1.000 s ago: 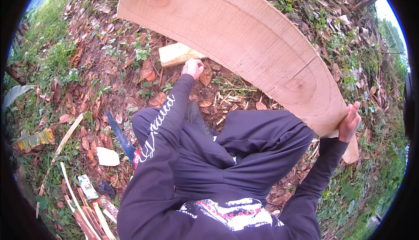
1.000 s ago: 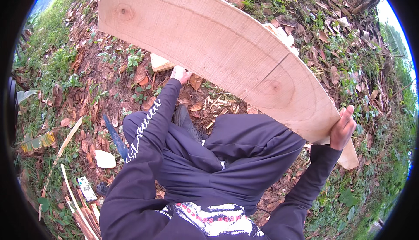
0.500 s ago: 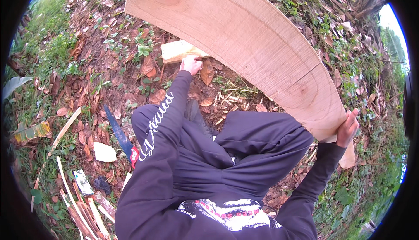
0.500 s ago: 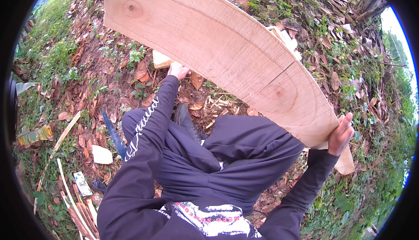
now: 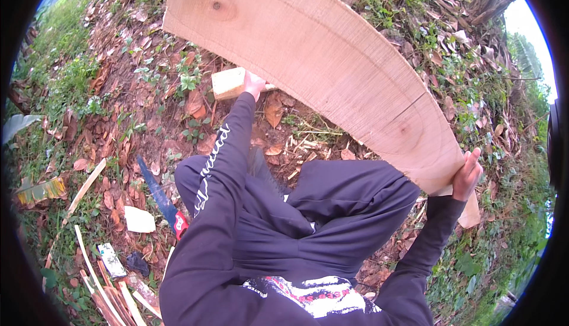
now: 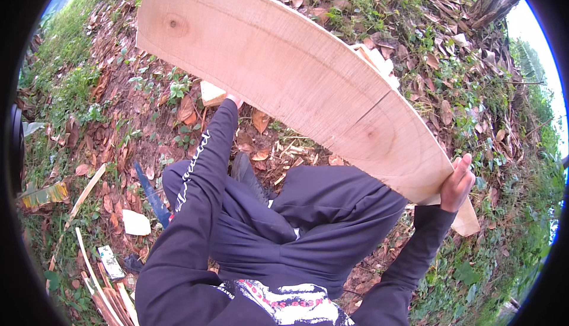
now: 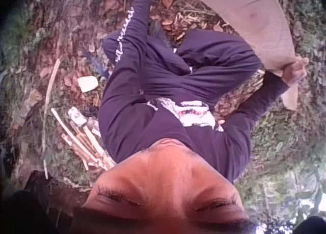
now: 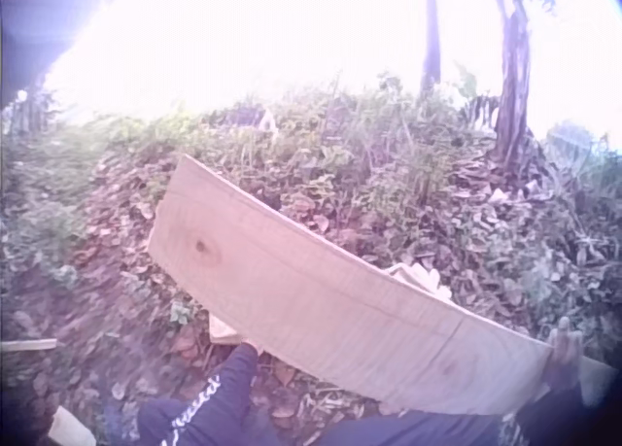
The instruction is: The person sits on the ground and uses a red hand saw to cut a long wooden plank resting on a small wooden support structure. The person saws through the plank, separates the pieces, and then repositions the wood to continue cutting.
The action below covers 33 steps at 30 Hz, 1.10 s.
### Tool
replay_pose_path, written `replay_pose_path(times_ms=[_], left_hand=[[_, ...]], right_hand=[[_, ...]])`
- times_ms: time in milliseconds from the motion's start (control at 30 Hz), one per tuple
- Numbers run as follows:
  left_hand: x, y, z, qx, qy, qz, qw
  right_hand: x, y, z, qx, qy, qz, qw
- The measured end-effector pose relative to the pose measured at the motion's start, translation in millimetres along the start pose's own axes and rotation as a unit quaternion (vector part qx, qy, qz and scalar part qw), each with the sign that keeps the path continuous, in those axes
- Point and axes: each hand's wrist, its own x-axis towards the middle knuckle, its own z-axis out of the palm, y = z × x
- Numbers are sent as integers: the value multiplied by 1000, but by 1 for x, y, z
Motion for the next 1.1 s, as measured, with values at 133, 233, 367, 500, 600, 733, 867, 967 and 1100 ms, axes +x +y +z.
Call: replay_pose_path(times_ms=[133, 233, 367, 500, 600, 733, 867, 967, 1100], left_hand=[[-3, -9, 2, 12, 15, 19, 1000], [-14, -6, 1, -5, 8, 33, 999], [-39, 20, 26, -2, -17, 160, 987], [-77, 16, 75, 144, 48, 383, 911], [-89, 6, 94, 211, 30, 375, 902], [-90, -9, 95, 223, 43, 368, 902], [-91, -16, 98, 189, 83, 356, 911], [-89, -13, 96, 186, 35, 321, 928], [-78, -13, 92, 258, -72, 247, 931]], right_hand=[[-2, 8, 3, -1, 2, 6, 1000], [1, 4, 4, 0, 5, 8, 1000], [-4, 9, 8, -14, 10, 0, 1000], [-15, 3, 11, -2, 6, 17, 1000], [-13, 8, 7, 2, 3, 7, 1000], [-7, 7, 2, 8, 15, 0, 1000], [-9, 0, 0, 12, 22, 14, 1000], [-10, 3, 2, -7, 18, 2, 1000], [-11, 2, 2, -18, 11, -13, 1000]])
